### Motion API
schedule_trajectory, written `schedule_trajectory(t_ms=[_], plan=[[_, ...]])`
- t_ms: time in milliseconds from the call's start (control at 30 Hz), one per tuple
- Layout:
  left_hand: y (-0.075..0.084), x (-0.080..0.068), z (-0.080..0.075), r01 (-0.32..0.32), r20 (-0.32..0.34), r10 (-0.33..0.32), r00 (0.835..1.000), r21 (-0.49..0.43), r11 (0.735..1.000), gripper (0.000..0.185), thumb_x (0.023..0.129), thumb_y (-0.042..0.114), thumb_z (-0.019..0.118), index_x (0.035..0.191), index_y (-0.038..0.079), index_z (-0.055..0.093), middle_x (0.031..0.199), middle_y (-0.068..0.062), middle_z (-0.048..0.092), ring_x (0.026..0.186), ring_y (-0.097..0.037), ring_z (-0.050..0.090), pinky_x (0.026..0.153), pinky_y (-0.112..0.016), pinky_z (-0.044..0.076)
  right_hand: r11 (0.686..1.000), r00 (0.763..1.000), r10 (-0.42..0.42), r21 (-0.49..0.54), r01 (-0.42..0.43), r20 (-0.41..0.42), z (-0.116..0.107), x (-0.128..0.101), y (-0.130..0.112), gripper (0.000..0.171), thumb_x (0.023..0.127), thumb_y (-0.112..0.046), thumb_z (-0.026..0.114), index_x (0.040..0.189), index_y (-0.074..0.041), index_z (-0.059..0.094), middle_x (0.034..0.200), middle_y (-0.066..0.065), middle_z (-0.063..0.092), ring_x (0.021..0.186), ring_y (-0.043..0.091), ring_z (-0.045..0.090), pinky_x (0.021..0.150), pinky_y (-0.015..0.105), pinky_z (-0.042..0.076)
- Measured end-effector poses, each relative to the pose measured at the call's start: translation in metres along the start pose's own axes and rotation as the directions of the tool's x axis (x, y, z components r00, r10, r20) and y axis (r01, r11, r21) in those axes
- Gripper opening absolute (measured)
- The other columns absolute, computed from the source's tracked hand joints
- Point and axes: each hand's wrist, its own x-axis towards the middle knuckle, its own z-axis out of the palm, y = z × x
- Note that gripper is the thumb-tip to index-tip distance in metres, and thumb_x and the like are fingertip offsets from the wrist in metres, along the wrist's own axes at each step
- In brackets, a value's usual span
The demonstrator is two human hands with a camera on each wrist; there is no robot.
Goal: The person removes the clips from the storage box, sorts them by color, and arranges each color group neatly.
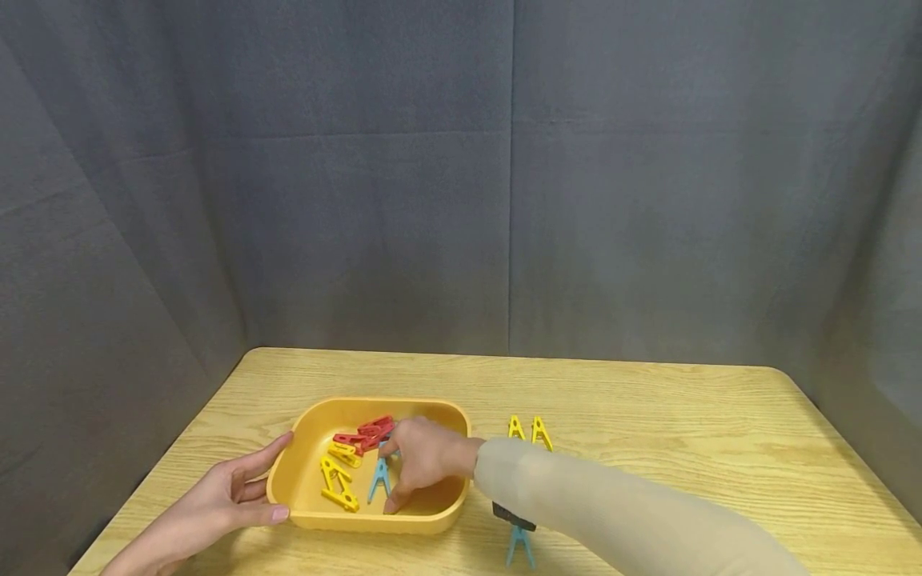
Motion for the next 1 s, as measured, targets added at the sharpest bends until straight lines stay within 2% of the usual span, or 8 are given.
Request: schedule_trajectory(t_ms=[200, 567, 700, 900, 1000], plan=[[-0.001, 0.000, 0.000, 0.001, -0.002, -0.001, 1.000, -0.002, 1.000, 0.102, 0.093, 0.004, 0.080, 0.166, -0.005, 0.008, 0.165, -0.034, 0.019, 0.138, -0.040, 0.052, 0.097, -0.033, 0.057, 1.000, 1.000, -0.001, -0.006, 0.001, -0.008, 0.001, -0.001, -0.001, 0.071, 0.069, -0.025, 0.103, 0.132, -0.009, 0.076, 0.048, -0.009, 0.034, 0.050, 0.004, 0.028, 0.050, 0.020, 0.024], [-0.001, 0.000, -0.001, 0.003, 0.007, -0.003, 1.000, -0.009, 1.000, 0.102, 0.094, 0.004, 0.080, 0.166, -0.005, 0.007, 0.165, -0.035, 0.018, 0.139, -0.041, 0.050, 0.098, -0.034, 0.057, 1.000, 1.000, -0.003, 0.018, 0.004, -0.008, 0.000, -0.001, 0.000, 0.067, 0.071, -0.023, 0.102, 0.131, -0.008, 0.076, 0.046, -0.010, 0.033, 0.048, 0.004, 0.023, 0.048, 0.020, 0.020], [-0.001, 0.000, -0.001, 0.001, 0.011, -0.001, 1.000, -0.010, 1.000, 0.102, 0.095, 0.004, 0.079, 0.166, -0.005, 0.006, 0.164, -0.036, 0.019, 0.139, -0.041, 0.051, 0.098, -0.034, 0.057, 0.998, 1.000, -0.018, 0.054, 0.018, -0.011, -0.001, -0.002, 0.001, 0.066, 0.071, -0.022, 0.102, 0.130, -0.007, 0.076, 0.044, -0.010, 0.036, 0.045, 0.004, 0.024, 0.047, 0.020, 0.021], [-0.001, 0.000, -0.001, 0.002, 0.006, -0.002, 1.000, -0.005, 1.000, 0.102, 0.094, 0.004, 0.079, 0.166, -0.005, 0.007, 0.164, -0.036, 0.021, 0.138, -0.040, 0.051, 0.097, -0.033, 0.057, 0.989, 0.998, -0.064, 0.131, 0.065, -0.013, -0.006, -0.006, 0.002, 0.063, 0.073, -0.017, 0.100, 0.129, -0.001, 0.075, 0.041, -0.009, 0.038, 0.043, 0.004, 0.018, 0.047, 0.020, 0.018], [-0.001, 0.000, -0.001, 0.004, 0.001, -0.004, 1.000, -0.002, 1.000, 0.103, 0.094, 0.004, 0.080, 0.166, -0.005, 0.007, 0.165, -0.035, 0.020, 0.139, -0.041, 0.051, 0.097, -0.033, 0.057, 0.986, 0.997, -0.073, 0.147, 0.075, -0.017, -0.009, -0.008, 0.001, 0.062, 0.074, -0.017, 0.099, 0.128, 0.001, 0.075, 0.041, -0.009, 0.035, 0.044, 0.005, 0.016, 0.047, 0.020, 0.016]])
